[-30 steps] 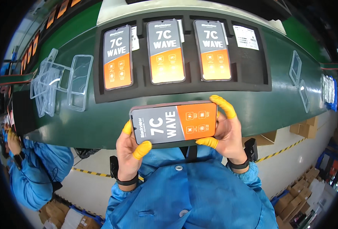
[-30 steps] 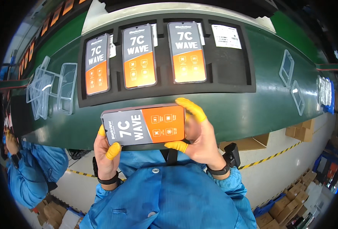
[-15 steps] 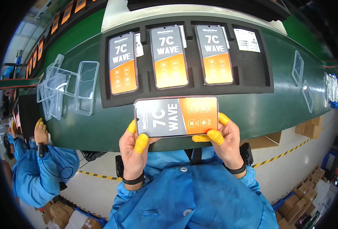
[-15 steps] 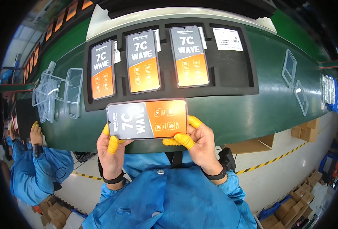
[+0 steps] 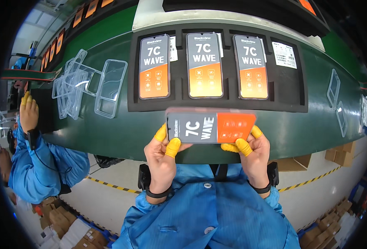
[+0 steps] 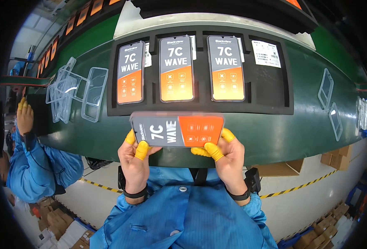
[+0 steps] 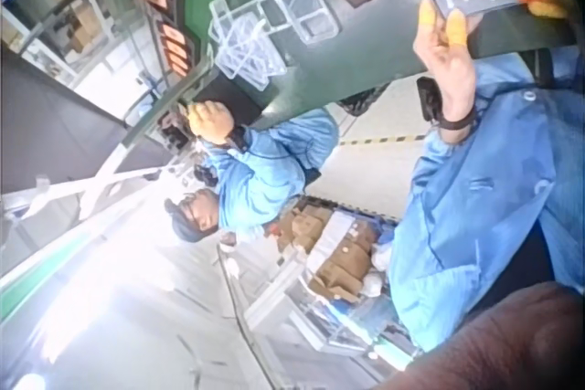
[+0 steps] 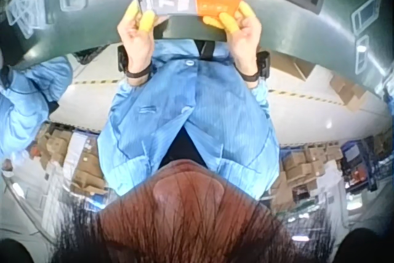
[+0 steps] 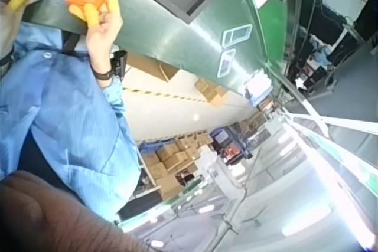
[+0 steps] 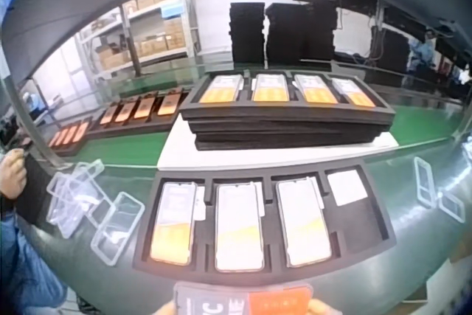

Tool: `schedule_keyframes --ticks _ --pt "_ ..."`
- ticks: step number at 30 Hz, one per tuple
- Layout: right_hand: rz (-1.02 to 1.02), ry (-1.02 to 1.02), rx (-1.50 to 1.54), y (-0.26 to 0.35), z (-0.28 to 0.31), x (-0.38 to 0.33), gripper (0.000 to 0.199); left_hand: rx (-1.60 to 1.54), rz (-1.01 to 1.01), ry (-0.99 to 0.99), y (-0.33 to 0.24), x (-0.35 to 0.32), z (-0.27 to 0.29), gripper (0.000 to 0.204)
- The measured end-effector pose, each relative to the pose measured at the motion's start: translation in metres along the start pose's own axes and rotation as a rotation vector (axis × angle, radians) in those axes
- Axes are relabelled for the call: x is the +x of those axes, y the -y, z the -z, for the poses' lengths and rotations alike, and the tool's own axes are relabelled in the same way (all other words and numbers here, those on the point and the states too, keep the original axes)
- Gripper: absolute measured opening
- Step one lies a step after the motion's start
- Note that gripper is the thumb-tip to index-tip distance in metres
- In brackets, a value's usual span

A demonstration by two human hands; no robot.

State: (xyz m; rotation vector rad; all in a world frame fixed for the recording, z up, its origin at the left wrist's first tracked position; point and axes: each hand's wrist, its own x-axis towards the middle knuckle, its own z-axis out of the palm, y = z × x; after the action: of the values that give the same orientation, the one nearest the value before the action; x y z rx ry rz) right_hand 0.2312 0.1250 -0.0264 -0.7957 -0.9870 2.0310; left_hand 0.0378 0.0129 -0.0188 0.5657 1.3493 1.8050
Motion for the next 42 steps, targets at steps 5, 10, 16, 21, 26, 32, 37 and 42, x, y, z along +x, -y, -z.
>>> schedule_keyframes --ticks 5,10,16,21,26,32,37,42 --pt "0.036 0.023 0.008 0.007 -0.009 -0.002 0.038 0.16 -0.127 -0.016 -0.002 0.008 -0.002 0.044" --pt "0.195 0.076 -0.321 0.015 -0.023 -0.011 0.026 0.175 -0.176 0.104 -0.018 0.02 -0.003 0.061" --pt "1.003 0.354 -0.996 0.004 -0.04 -0.007 0.032 -1.027 0.152 0.158 -0.036 0.029 -0.039 0.088" --pt "1.099 0.32 -1.119 -0.009 -0.047 -0.013 0.033 -1.124 0.176 0.127 -0.042 0.027 -0.04 0.084" --pt "1.012 0.314 -1.214 -0.02 -0.049 -0.013 0.041 -0.983 0.15 0.122 -0.048 0.031 -0.035 0.081" --pt "1.026 0.192 -1.282 -0.027 -0.059 -0.017 0.053 -0.904 0.134 0.122 -0.049 0.033 -0.035 0.076" --pt "1.031 0.185 -1.226 -0.024 -0.063 -0.013 0.055 -0.903 0.11 0.143 -0.048 0.035 -0.033 0.076" --pt "0.966 0.158 -1.19 -0.013 -0.076 -0.02 0.055 -0.957 0.15 0.211 -0.045 0.035 -0.031 0.079"
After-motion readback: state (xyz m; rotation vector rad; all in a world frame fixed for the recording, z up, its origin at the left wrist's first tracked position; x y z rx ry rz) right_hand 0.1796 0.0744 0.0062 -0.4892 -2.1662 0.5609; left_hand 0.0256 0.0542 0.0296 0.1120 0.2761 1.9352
